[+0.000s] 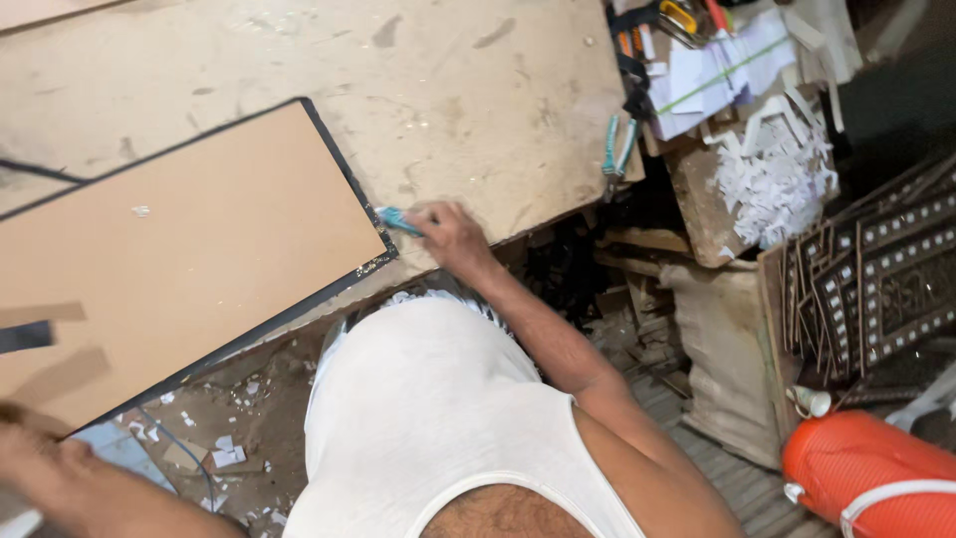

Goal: The person cuts black trim from a decorative panel using a utility knife, then applies yellow tape to the edges of a rectangular board. They smooth the tape and place small white paper pieces along the taped border.

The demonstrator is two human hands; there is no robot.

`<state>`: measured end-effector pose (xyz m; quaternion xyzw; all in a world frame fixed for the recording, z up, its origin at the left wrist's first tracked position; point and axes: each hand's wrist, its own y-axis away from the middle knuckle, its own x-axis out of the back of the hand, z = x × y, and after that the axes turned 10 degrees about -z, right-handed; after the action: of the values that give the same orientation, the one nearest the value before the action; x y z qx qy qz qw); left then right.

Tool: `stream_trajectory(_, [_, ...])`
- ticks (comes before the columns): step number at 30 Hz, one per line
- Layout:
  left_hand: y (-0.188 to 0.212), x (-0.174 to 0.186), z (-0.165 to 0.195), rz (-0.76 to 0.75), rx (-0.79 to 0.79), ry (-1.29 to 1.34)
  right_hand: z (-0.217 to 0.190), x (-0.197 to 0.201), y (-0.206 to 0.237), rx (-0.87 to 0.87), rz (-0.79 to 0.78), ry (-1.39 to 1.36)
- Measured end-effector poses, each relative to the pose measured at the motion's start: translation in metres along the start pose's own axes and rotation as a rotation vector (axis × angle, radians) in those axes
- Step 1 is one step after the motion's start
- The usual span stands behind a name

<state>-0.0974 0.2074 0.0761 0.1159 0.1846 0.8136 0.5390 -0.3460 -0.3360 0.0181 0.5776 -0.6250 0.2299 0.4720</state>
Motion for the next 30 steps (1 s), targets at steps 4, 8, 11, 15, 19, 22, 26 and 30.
stream_trajectory(4, [-0.04, 0.006, -0.042, 0.079, -0.035, -0.211, 0.013, -0.015, -0.003, -0.165, 0.192, -0.072])
stream_trajectory(8, [-0.034, -0.027, -0.056, 0.501, -0.358, -1.202, 0.004, -0.012, -0.007, -0.486, 0.152, -1.157])
stream_trajectory(11, [-0.006, -0.091, -0.051, -0.133, -0.671, -1.146, -0.037, -0.005, -0.016, -0.373, 0.171, -1.257])
stream_trajectory(15, [0.012, -0.207, -0.034, -0.96, -0.811, -1.192, -0.099, 0.011, -0.069, -0.148, 0.184, -1.232])
stream_trajectory(19, [0.033, -0.302, -0.038, -1.284, -0.585, -1.669, -0.14, 0.011, -0.128, -0.132, 0.107, -0.884])
stream_trajectory(22, [0.035, -0.333, -0.044, -1.261, -0.599, -1.898, -0.146, 0.004, -0.168, -0.209, 0.05, -0.522])
stream_trajectory(26, [0.036, -0.347, -0.046, -1.323, -0.414, -1.946, -0.14, -0.007, -0.196, -0.225, 0.078, -0.227])
stream_trajectory(30, [0.043, -0.353, -0.04, -1.325, -0.429, -1.977, -0.135, -0.011, -0.2, -0.232, 0.047, -0.146])
